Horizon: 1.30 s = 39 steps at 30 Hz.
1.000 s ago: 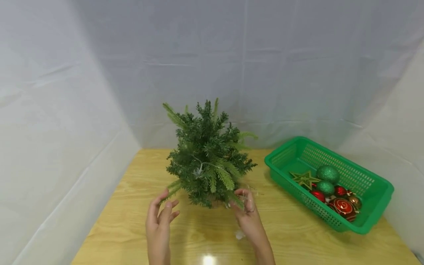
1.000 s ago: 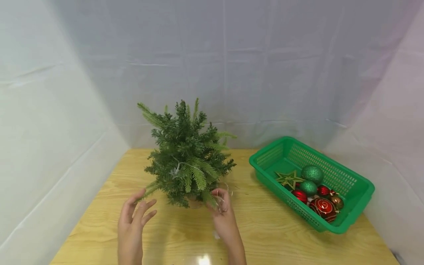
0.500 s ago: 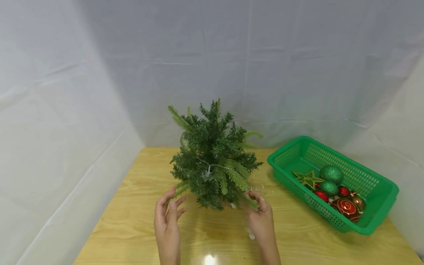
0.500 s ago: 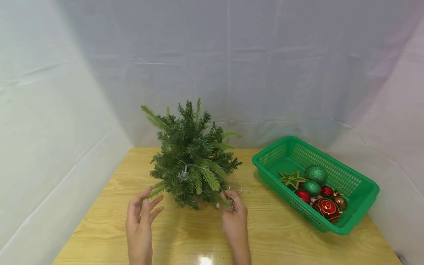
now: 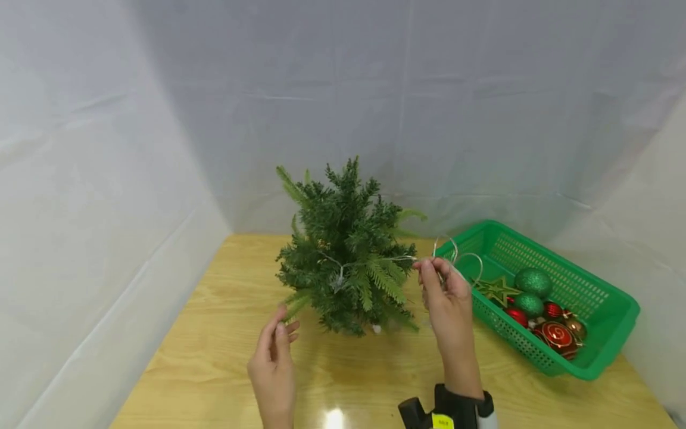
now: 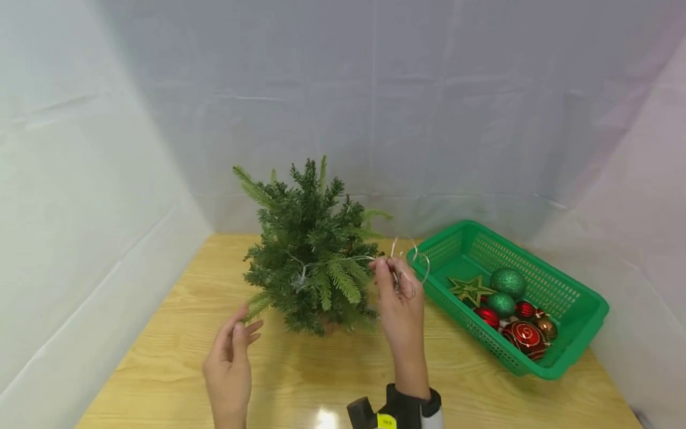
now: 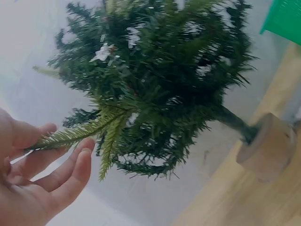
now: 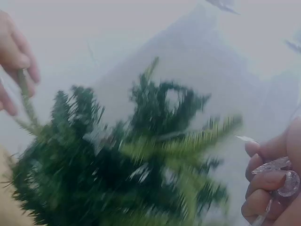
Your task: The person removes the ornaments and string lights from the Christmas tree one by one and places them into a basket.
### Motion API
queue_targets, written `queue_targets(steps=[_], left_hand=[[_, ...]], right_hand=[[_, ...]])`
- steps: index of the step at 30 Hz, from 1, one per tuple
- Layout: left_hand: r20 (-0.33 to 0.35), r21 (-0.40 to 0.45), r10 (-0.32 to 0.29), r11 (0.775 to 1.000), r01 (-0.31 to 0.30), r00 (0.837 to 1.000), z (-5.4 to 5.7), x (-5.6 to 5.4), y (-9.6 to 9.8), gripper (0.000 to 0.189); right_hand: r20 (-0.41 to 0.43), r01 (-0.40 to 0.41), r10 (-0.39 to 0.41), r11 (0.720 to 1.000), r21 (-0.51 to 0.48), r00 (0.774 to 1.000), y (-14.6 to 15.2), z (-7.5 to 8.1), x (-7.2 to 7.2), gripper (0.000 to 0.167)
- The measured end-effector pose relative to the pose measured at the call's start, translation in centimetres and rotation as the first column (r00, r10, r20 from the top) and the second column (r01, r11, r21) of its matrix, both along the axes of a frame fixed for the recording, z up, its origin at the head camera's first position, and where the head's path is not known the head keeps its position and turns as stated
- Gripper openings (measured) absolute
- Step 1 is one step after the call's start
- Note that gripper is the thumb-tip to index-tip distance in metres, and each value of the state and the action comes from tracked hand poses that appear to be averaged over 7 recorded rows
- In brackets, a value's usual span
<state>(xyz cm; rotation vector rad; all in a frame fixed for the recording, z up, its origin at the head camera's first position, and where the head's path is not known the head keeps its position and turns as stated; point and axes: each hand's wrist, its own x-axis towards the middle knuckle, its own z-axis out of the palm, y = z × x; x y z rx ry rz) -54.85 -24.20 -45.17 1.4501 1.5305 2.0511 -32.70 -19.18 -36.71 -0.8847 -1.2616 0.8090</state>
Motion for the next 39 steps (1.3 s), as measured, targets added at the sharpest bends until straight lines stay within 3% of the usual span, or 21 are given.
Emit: queue_targets(steps=[3, 6, 10, 15, 20, 24, 28, 31, 33, 36, 39], left_hand=[[-0.080, -0.051, 0.026, 0.998, -0.030, 0.996, -0.3, 0.6, 0.2, 0.026], [-0.107, -0.115, -0.006, 0.993, -0.006, 0.994, -0.6, 1.1, 0.2, 0.026], [-0.093, -0.167, -0.058, 0.985, 0.041, 0.994, -0.8, 1.8, 0.3, 0.027], [-0.114, -0.133, -0.048, 0.991, 0.033, 0.992, -0.8, 2.4, 0.4, 0.025], [-0.095, -0.151, -0.052, 0.988, 0.037, 0.994, -0.9, 2.6, 0.4, 0.026], [-0.096, -0.153, -0.048, 0.988, 0.032, 0.994, -1.1, 2.7, 0.3, 0.027], [-0.137, -0.126, -0.033, 0.992, 0.016, 0.990, -1.1, 2.8, 0.4, 0.026], [-0.158, -0.135, -0.047, 0.991, 0.025, 0.986, -0.9, 3.0, 0.4, 0.025], [-0.167, -0.156, -0.066, 0.987, 0.040, 0.984, -0.8, 3.1, 0.4, 0.025], [-0.182, -0.207, -0.108, 0.976, 0.069, 0.977, -0.7, 3.3, 0.4, 0.025], [-0.205, -0.245, -0.143, 0.965, 0.091, 0.968, -0.6, 3.7, 0.4, 0.026]], right_hand=[[0.147, -0.001, -0.006, 0.999, 0.048, 0.989, 0.1, 1.3, 0.0, 0.027], [0.232, 0.000, -0.012, 0.999, 0.053, 0.973, -0.5, 1.7, 0.0, 0.026], [0.281, 0.021, -0.038, 0.998, 0.063, 0.959, -1.7, 1.3, -0.1, 0.023], [0.331, 0.016, -0.090, 0.975, 0.221, 0.939, -3.2, 1.3, -0.3, 0.017], [0.385, 0.009, -0.141, 0.946, 0.325, 0.912, -4.1, 2.5, 0.5, 0.015], [0.433, -0.002, -0.132, 0.955, 0.296, 0.892, -4.8, 3.4, 1.1, 0.013], [0.477, -0.005, -0.073, 0.987, 0.160, 0.876, -5.3, 3.0, 1.0, 0.011], [0.467, -0.006, -0.030, 0.997, 0.077, 0.884, -5.5, 2.0, 0.4, 0.011], [0.431, -0.025, -0.004, 0.998, 0.062, 0.902, -5.7, 1.2, -0.3, 0.010], [0.335, -0.083, 0.044, 0.991, 0.101, 0.941, -5.7, 0.2, -1.3, 0.012], [0.245, -0.131, 0.080, 0.971, 0.200, 0.966, -5.6, -0.1, -2.2, 0.014]])
